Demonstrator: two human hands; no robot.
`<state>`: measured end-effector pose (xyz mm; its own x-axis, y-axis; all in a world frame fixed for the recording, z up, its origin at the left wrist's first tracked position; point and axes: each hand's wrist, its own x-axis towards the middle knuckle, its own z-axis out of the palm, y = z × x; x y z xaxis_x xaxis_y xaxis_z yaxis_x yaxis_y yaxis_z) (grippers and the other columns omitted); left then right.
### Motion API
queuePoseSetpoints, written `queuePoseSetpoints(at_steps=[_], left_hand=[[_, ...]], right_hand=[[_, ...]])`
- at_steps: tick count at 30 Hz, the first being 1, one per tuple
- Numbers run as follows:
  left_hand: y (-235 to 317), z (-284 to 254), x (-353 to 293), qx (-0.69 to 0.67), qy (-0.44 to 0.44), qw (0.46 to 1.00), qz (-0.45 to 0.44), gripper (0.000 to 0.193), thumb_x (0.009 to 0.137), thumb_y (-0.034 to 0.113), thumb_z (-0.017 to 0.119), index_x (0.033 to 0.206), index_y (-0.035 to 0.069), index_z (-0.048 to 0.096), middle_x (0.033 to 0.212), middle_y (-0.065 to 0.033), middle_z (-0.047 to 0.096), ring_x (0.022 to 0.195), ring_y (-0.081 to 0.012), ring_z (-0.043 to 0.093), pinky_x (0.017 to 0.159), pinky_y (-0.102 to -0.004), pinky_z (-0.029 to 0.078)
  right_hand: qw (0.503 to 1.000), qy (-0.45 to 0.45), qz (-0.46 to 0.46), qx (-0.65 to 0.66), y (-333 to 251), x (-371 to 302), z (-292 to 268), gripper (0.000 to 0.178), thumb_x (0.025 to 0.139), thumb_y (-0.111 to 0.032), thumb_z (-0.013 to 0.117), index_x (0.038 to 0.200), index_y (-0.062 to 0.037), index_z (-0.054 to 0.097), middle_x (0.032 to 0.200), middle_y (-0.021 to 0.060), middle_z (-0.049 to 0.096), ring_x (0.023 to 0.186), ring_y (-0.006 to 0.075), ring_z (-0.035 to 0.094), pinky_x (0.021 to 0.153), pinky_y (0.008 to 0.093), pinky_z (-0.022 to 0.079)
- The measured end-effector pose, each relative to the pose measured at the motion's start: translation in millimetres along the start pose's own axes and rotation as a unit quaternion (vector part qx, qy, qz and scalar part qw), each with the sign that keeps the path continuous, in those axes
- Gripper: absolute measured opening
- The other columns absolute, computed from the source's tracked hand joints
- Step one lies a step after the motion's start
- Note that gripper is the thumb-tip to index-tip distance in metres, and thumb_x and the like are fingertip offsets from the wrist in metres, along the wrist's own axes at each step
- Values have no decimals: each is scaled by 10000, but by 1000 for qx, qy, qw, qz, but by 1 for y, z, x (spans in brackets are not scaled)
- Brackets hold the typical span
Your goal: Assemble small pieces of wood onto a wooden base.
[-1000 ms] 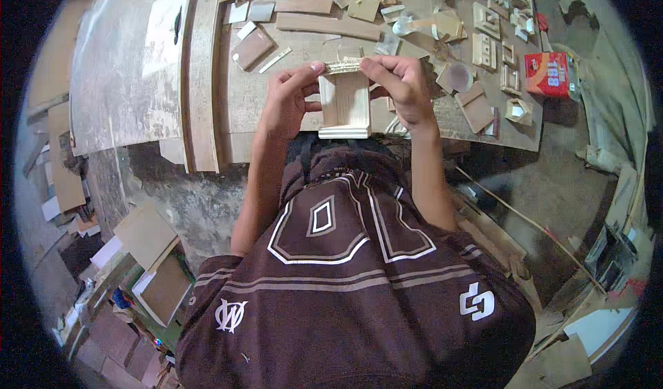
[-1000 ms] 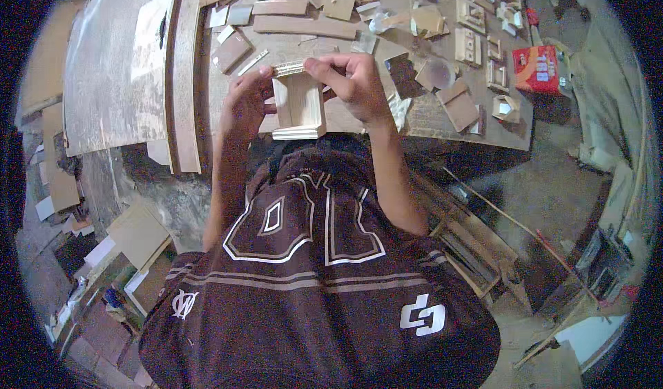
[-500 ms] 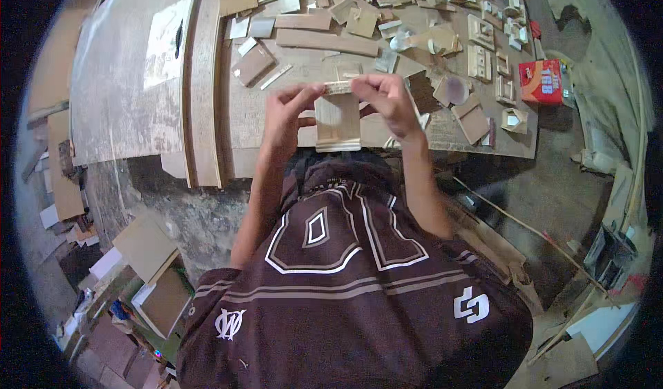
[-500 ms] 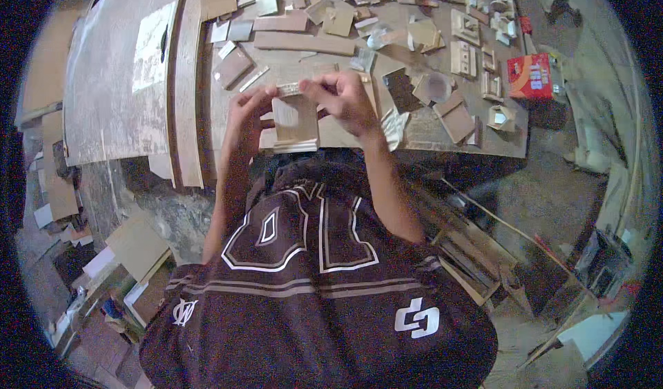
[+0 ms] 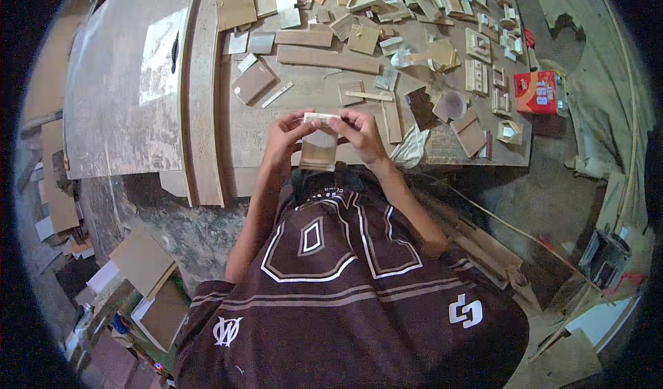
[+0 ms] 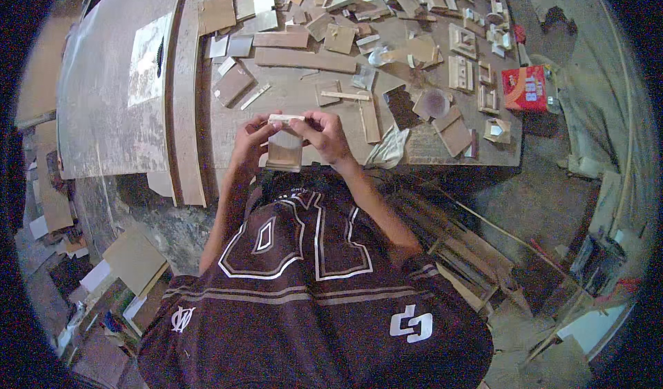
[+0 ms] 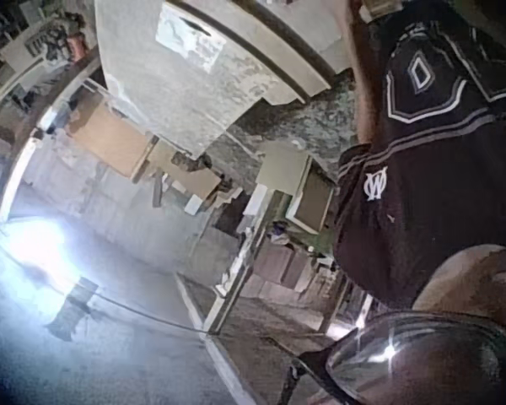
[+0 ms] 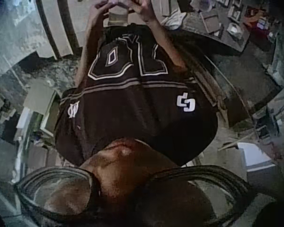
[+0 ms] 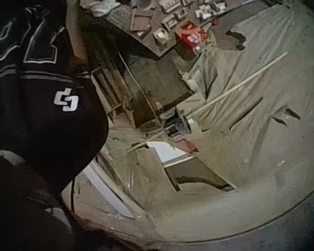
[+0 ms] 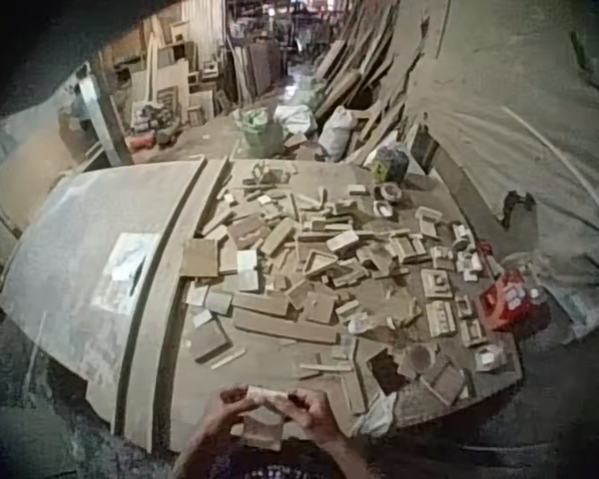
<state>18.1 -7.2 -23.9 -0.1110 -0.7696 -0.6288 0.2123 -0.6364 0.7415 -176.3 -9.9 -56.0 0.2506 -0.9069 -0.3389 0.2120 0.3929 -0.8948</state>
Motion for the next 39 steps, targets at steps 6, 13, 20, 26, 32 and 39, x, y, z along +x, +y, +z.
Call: queuePoseSetpoints(at_steps=[6, 13, 20, 26, 32, 39], left_hand=[[-1, -35, 26, 11, 33, 996, 85, 656, 767, 104, 852, 1324, -6, 525, 998, -113, 722, 898, -164, 683, 802, -290, 538], [35, -55, 51, 139, 79, 968, 193, 755, 712, 136, 893, 1342, 9, 495, 932, -126, 733, 844, -168, 696, 762, -290, 550], [79, -47, 41, 260, 96, 934, 226, 968, 621, 162, 924, 1414, 62, 377, 917, -159, 728, 856, -224, 704, 807, -356, 551], [110, -47, 30, 265, -19, 952, 153, 1113, 605, 216, 930, 1459, 37, 239, 879, -167, 725, 792, -242, 698, 770, -354, 540], [129, -50, 23, 344, -132, 917, 152, 1134, 603, 243, 932, 1448, 23, 210, 842, -199, 710, 760, -260, 695, 721, -344, 537], [127, -60, 20, 300, -195, 923, 144, 1146, 594, 268, 933, 1448, 19, 210, 852, -181, 705, 817, -255, 662, 776, -366, 505]], right_hand=[[982, 49, 54, -173, 37, 40, -30, 354, 898, -324, 724, 1052, -6, 703, 889, 61, 725, 812, 117, 678, 676, 283, 559], [732, 170, -113, -650, 80, 88, -107, 192, 799, -133, 687, 983, -89, 726, 1037, 136, 696, 974, 349, 649, 842, 420, 536], [764, 130, -138, -616, 25, 82, -74, 195, 849, -162, 704, 1025, -88, 743, 925, 137, 688, 933, 330, 648, 800, 432, 517], [810, -80, -174, -554, -146, 73, 8, 121, 894, -119, 672, 952, -30, 729, 762, 127, 670, 651, 278, 640, 582, 345, 475], [690, -228, -279, -628, -194, 83, 47, 107, 853, -140, 693, 931, -85, 740, 740, 77, 650, 630, 282, 626, 546, 365, 468], [610, -263, -273, -695, -192, 80, 71, 135, 827, -171, 709, 952, -127, 737, 706, 64, 602, 630, 290, 619, 544, 404, 466]])
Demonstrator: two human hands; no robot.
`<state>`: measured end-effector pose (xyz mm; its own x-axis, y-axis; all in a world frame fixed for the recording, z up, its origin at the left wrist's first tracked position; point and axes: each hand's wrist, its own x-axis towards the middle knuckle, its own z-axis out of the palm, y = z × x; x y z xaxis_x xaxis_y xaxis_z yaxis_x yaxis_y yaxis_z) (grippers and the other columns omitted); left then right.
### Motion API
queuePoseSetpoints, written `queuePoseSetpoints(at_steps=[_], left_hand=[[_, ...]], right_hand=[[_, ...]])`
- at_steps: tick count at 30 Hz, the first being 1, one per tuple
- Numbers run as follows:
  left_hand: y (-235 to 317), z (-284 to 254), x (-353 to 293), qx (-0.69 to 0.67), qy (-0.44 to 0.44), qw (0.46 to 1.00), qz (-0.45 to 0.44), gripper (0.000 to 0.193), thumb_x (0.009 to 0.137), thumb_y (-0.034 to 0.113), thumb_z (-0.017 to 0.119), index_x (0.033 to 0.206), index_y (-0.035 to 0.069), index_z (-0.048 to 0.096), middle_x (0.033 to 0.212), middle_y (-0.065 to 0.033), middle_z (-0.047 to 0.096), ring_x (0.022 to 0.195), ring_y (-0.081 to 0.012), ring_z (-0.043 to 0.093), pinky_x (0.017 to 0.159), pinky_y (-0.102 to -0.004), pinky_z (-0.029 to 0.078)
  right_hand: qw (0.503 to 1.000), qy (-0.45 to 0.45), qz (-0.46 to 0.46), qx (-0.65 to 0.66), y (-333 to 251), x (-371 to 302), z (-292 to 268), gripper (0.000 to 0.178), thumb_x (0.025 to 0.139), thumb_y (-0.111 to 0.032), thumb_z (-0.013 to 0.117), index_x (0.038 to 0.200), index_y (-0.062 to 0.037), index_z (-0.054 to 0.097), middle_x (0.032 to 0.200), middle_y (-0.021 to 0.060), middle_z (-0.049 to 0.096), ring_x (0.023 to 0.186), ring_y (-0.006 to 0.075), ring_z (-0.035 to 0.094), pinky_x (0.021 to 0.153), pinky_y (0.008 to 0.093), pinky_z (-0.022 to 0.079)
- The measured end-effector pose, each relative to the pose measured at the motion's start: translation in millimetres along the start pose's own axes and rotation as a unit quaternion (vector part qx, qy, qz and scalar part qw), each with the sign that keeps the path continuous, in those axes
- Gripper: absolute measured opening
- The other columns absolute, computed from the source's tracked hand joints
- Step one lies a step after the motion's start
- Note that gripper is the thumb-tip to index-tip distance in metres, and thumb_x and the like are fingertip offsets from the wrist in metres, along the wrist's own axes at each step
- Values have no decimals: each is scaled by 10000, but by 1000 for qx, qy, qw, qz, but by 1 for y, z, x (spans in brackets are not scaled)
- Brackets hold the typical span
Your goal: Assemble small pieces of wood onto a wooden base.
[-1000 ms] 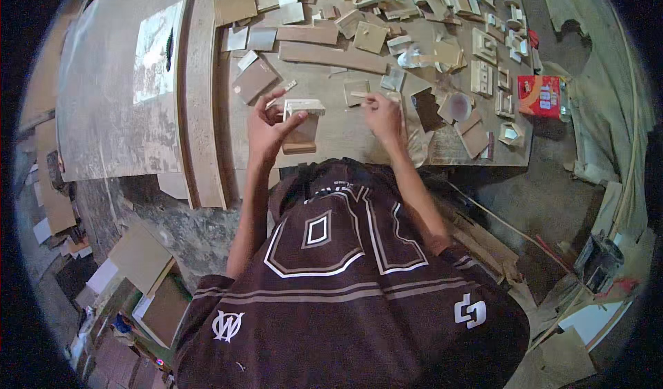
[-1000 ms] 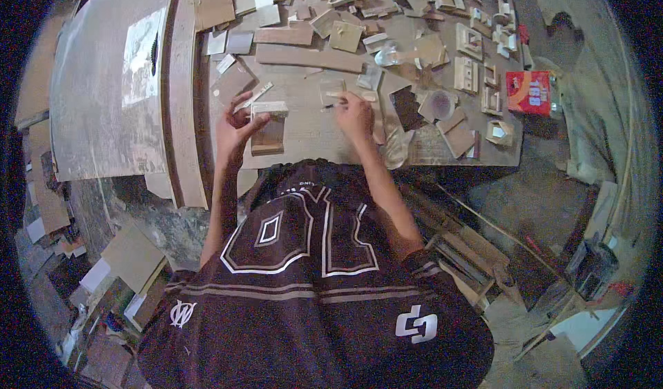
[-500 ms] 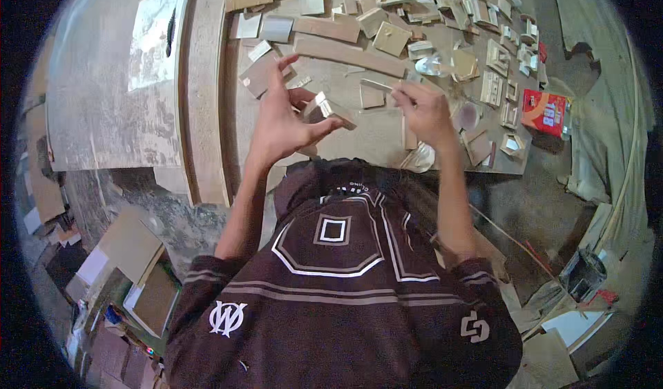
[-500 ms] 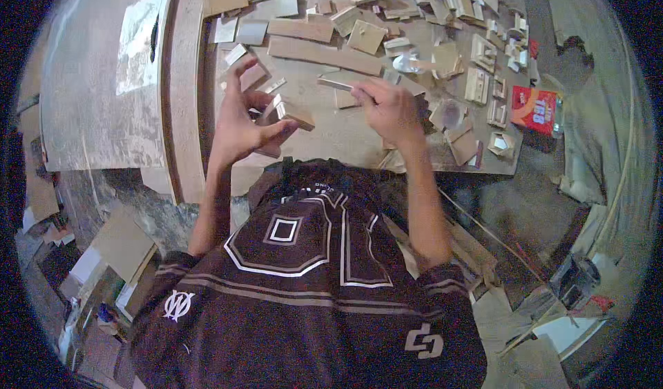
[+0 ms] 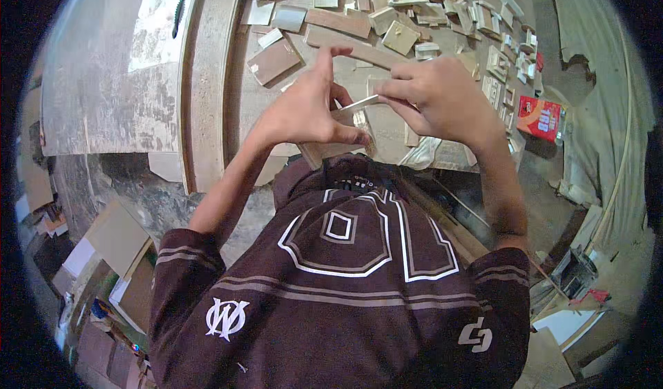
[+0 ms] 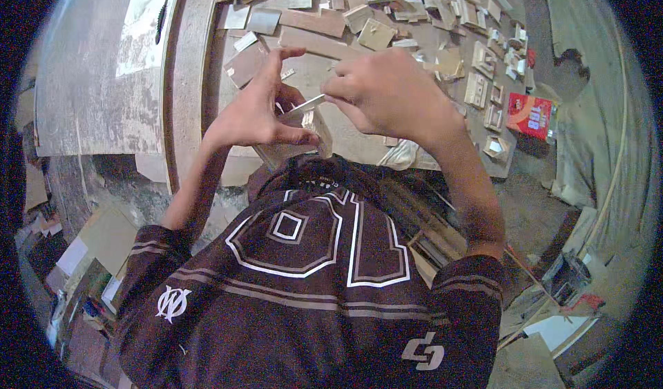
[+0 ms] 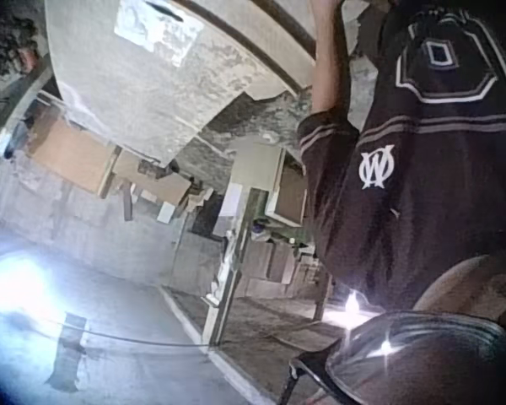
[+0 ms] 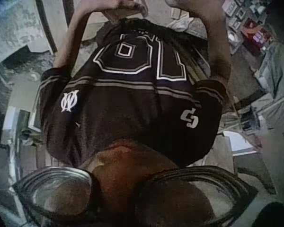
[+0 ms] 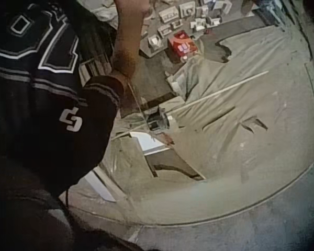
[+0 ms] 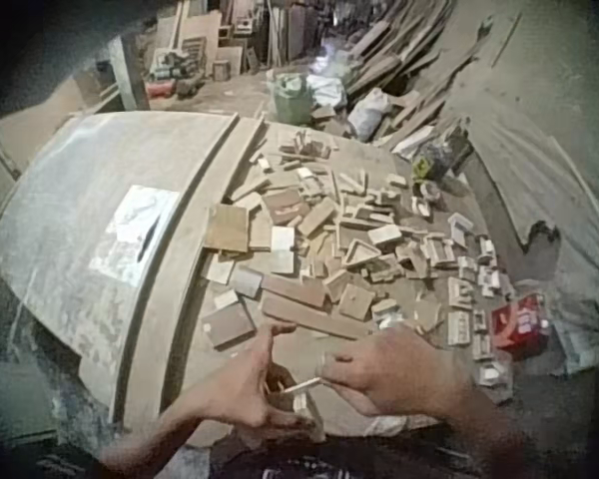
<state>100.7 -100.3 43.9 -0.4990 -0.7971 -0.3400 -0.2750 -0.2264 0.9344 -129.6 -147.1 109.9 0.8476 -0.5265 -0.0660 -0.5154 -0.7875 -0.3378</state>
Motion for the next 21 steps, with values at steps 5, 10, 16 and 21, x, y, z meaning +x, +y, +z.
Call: queuePoseSetpoints(at_steps=[5, 10, 16, 21], left_hand=[[4, -3, -3, -5, -15, 1000, -17, 1136, 595, 256, 938, 1450, 17, 229, 855, -173, 698, 804, -233, 649, 765, -353, 499], [4, -1, -5, -3, -10, 1000, -11, 1149, 587, 263, 940, 1455, 16, 229, 851, -164, 696, 802, -223, 639, 763, -346, 494], [6, 2, -3, 8, -15, 1000, -9, 1145, 594, 268, 937, 1451, 2, 225, 833, -150, 693, 787, -216, 635, 749, -337, 493], [9, 3, -5, -10, -26, 1000, -8, 1092, 647, 163, 916, 1462, 34, 200, 825, -120, 704, 764, -174, 647, 725, -316, 480]], right_hand=[[1000, -13, -7, 10, 5, -4, -8, 104, 832, -165, 701, 915, -110, 731, 728, 74, 620, 640, 292, 624, 557, 409, 463], [999, -14, 27, 33, 10, -15, -13, 140, 858, -233, 655, 857, -100, 695, 738, 87, 633, 705, 316, 648, 623, 438, 495], [999, -12, 17, 30, 3, -14, -7, 124, 858, -239, 665, 883, -125, 705, 713, 90, 623, 678, 323, 639, 599, 450, 485], [999, -9, 26, 34, 7, -25, -11, 115, 853, -227, 672, 901, -134, 718, 732, 84, 626, 676, 313, 642, 591, 443, 487]])
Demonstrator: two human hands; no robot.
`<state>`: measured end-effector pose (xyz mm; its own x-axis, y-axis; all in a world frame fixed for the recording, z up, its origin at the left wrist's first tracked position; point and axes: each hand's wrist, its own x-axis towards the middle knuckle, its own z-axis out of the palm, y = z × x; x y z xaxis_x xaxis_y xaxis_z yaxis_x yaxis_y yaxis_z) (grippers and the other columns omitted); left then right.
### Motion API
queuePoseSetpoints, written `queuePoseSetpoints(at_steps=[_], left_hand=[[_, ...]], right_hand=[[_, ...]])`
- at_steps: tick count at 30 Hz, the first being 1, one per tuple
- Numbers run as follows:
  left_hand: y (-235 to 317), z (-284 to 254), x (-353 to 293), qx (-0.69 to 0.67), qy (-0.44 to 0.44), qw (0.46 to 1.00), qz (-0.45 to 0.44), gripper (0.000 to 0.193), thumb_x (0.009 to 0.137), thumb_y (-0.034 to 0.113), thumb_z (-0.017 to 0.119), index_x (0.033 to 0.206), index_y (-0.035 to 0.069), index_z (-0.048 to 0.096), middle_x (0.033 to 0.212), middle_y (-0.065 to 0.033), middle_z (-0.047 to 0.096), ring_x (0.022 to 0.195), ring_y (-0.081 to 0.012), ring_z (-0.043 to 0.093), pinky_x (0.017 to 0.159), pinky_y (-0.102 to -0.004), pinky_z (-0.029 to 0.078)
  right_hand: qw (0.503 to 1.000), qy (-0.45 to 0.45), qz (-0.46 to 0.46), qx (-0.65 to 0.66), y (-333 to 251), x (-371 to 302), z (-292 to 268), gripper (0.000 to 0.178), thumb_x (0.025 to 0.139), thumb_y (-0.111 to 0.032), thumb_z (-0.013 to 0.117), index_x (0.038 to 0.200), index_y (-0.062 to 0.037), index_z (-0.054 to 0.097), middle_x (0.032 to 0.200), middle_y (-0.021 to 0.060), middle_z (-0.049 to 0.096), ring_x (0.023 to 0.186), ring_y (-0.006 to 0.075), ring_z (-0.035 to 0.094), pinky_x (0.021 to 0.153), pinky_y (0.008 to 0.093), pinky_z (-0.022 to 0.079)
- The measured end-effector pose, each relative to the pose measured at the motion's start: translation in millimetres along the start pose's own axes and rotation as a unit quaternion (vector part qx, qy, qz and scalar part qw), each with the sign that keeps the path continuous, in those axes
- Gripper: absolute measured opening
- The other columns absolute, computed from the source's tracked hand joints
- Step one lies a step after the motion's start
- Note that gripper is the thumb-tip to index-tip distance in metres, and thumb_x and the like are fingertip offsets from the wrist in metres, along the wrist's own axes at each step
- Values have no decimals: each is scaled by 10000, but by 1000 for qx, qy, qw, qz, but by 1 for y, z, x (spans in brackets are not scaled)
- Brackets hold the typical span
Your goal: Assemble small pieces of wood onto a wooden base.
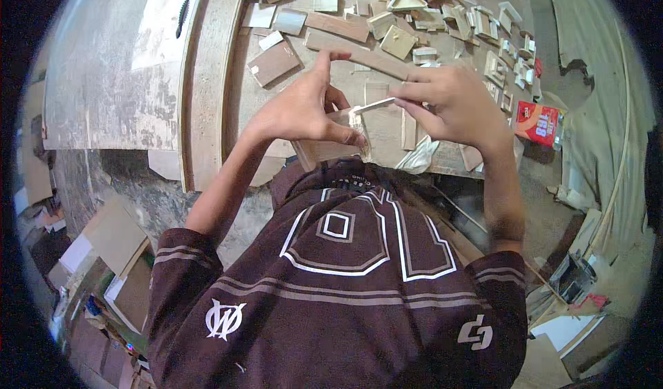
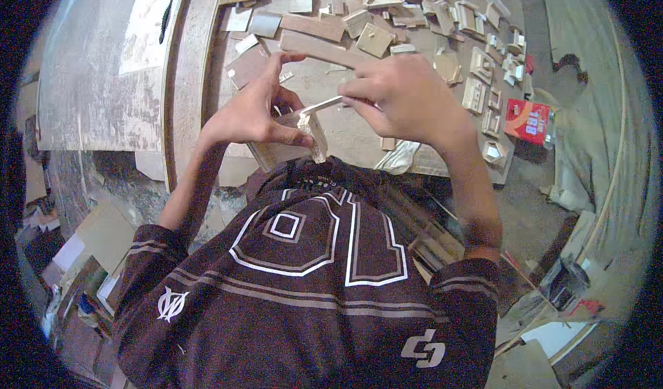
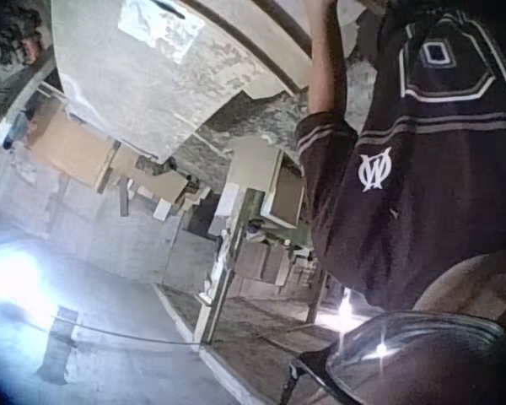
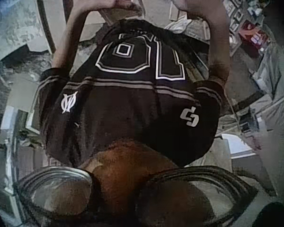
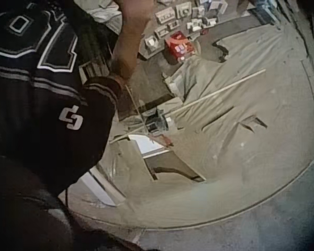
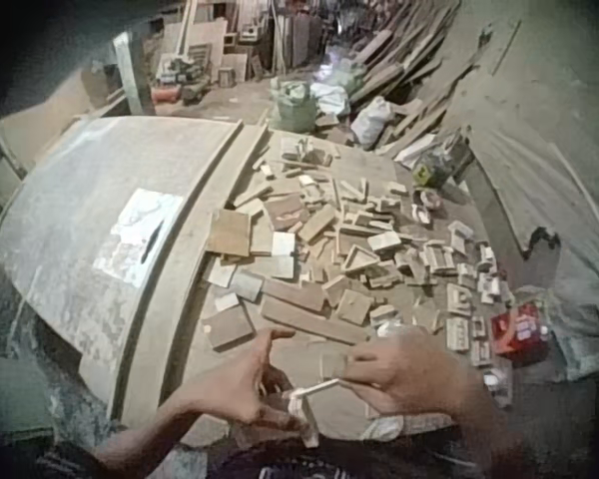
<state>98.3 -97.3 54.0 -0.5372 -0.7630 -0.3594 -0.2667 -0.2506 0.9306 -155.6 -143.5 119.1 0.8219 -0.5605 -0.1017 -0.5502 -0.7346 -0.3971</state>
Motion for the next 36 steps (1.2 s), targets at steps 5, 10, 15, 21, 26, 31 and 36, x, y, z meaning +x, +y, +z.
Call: queuePoseSetpoints(at_steps=[5, 10, 15, 21, 26, 31, 36], left_hand=[[4, 1, -1, -3, 3, 1000, 3, 1100, 644, 151, 916, 1468, 32, 198, 831, -124, 705, 757, -171, 650, 712, -307, 479], [5, 0, 2, 29, 0, 999, -18, 1136, 611, 232, 935, 1448, -11, 207, 846, -170, 703, 781, -203, 660, 731, -318, 507], [-17, 8, 5, -65, 66, 996, 7, 1160, 624, 212, 929, 1462, -24, 163, 867, -171, 710, 775, -201, 673, 761, -323, 529], [-13, 19, 3, -118, 127, 985, 20, 1158, 663, 181, 906, 1474, -33, 108, 870, -166, 711, 754, -187, 673, 729, -311, 532], [-16, 23, 6, -195, 145, 970, 27, 1055, 728, 88, 853, 1497, 2, 135, 906, -152, 712, 796, -167, 670, 744, -302, 523], [-21, 16, 1, -336, 144, 930, 33, 749, 859, 173, 718, 1483, 36, 328, 966, -47, 645, 849, -114, 631, 762, -286, 545], [-14, 26, 6, -432, 170, 883, 66, 644, 895, 231, 657, 1453, 9, 425, 980, -21, 613, 821, -81, 627, 713, -275, 581]], right_hand=[[1000, 14, 18, 1, 2, -7, -4, 124, 840, -218, 687, 921, -135, 731, 765, 81, 640, 679, 309, 644, 596, 432, 495], [999, 45, 20, -3, -7, -5, 3, 141, 833, -225, 699, 918, -117, 730, 789, 79, 648, 683, 308, 646, 605, 427, 503], [994, 85, 46, 56, -1, -27, 19, 166, 833, -78, 713, 995, -57, 747, 727, 106, 615, 623, 267, 591, 559, 364, 451], [963, 168, 161, 132, -14, -38, 34, 150, 854, -125, 706, 982, -66, 758, 746, 113, 641, 647, 281, 624, 604, 378, 487], [952, 186, 202, 133, -14, -47, 32, 175, 860, -110, 709, 1020, -55, 754, 720, 108, 637, 594, 225, 606, 571, 346, 466], [869, 313, 295, 247, -30, -71, 29, 208, 956, -50, 623, 1124, 47, 699, 823, 75, 705, 651, 80, 619, 604, 214, 487], [796, 333, 330, 382, -65, -67, 42, 234, 970, -48, 595, 1161, 66, 668, 803, 84, 711, 637, 75, 619, 597, 232, 512]])
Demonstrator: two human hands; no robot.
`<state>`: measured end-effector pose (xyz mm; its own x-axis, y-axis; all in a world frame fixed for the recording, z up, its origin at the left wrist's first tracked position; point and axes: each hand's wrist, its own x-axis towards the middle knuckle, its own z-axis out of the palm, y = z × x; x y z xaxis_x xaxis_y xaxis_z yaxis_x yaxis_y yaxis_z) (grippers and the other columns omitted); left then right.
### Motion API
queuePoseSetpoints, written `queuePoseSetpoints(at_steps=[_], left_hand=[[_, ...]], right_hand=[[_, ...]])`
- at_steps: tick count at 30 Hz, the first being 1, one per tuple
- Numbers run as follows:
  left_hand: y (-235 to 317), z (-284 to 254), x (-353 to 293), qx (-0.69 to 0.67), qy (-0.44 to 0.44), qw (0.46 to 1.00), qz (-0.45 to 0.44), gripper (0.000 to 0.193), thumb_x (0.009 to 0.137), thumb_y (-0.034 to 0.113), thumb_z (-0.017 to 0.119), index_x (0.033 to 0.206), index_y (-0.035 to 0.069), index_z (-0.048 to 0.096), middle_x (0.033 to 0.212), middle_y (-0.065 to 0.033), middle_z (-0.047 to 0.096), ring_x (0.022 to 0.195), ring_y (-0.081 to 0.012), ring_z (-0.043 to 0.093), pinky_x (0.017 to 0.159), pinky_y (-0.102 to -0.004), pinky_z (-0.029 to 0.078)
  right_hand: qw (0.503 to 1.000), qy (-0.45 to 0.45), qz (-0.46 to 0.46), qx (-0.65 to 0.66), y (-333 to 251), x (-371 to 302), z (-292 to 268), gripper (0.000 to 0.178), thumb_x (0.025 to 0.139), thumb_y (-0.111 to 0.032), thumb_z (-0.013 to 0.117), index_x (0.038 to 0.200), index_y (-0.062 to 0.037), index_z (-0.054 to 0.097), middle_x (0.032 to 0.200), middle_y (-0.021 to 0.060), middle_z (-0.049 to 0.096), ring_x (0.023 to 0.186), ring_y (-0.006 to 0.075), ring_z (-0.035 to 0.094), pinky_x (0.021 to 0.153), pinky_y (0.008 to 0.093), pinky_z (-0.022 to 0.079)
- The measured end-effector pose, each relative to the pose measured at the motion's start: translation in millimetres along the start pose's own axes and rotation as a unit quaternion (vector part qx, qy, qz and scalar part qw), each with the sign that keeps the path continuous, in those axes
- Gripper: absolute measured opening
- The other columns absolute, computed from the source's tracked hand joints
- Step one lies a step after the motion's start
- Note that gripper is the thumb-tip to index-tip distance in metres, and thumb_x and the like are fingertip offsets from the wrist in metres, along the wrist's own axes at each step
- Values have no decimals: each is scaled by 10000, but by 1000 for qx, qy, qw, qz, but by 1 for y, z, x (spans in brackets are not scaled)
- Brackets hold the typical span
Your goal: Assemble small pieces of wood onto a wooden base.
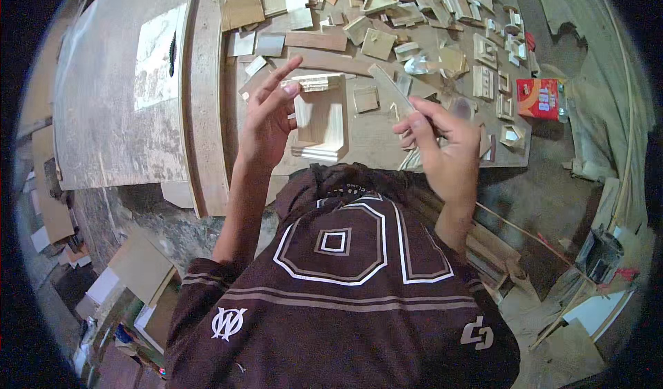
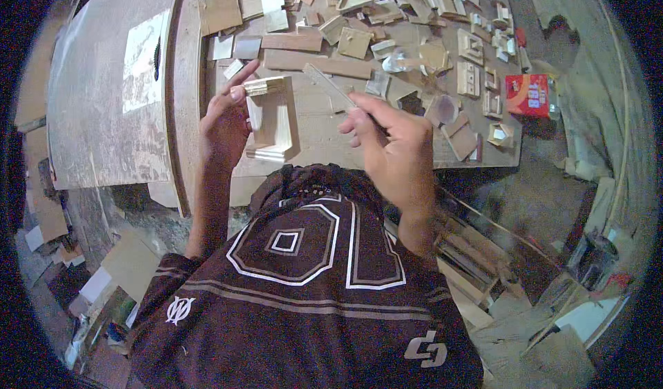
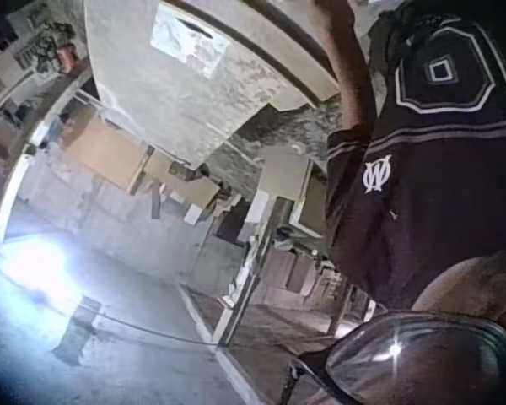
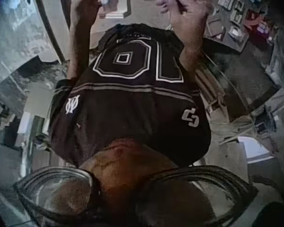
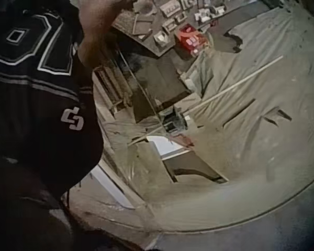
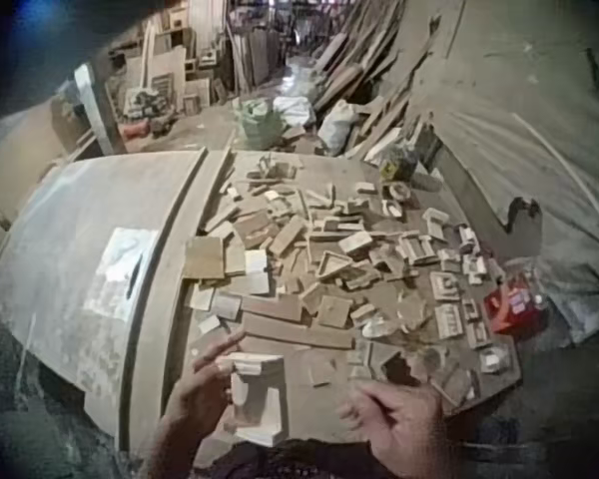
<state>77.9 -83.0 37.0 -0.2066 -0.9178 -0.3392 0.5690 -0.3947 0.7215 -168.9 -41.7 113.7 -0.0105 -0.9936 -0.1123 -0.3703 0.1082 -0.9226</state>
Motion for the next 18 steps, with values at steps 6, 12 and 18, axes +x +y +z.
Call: queuePoseSetpoints(at_steps=[6, 12, 18], left_hand=[[-5, 9, -7, 25, 38, 998, 40, 609, 871, 227, 683, 1422, 40, 504, 956, 17, 616, 720, -1, 504, 532, -146, 437], [-7, 17, -11, 60, 58, 994, 68, 611, 853, 202, 705, 1414, 47, 517, 978, 29, 621, 778, -1, 541, 525, -135, 433], [-4, 30, -15, 79, 79, 989, 97, 631, 838, 144, 738, 1406, -1, 503, 999, -5, 650, 843, -37, 583, 613, -159, 446]], right_hand=[[996, 36, -54, -65, -14, -3, 14, 198, 936, -30, 632, 1096, 67, 694, 718, 50, 689, 629, 53, 597, 576, 207, 460], [992, 49, -85, -81, -8, 1, 18, 196, 922, -25, 645, 1089, 53, 711, 693, 49, 677, 618, 51, 585, 560, 208, 438], [992, 54, -88, -74, -5, 2, 20, 195, 917, -23, 651, 1088, 49, 713, 701, 52, 676, 623, 55, 594, 568, 205, 444]])
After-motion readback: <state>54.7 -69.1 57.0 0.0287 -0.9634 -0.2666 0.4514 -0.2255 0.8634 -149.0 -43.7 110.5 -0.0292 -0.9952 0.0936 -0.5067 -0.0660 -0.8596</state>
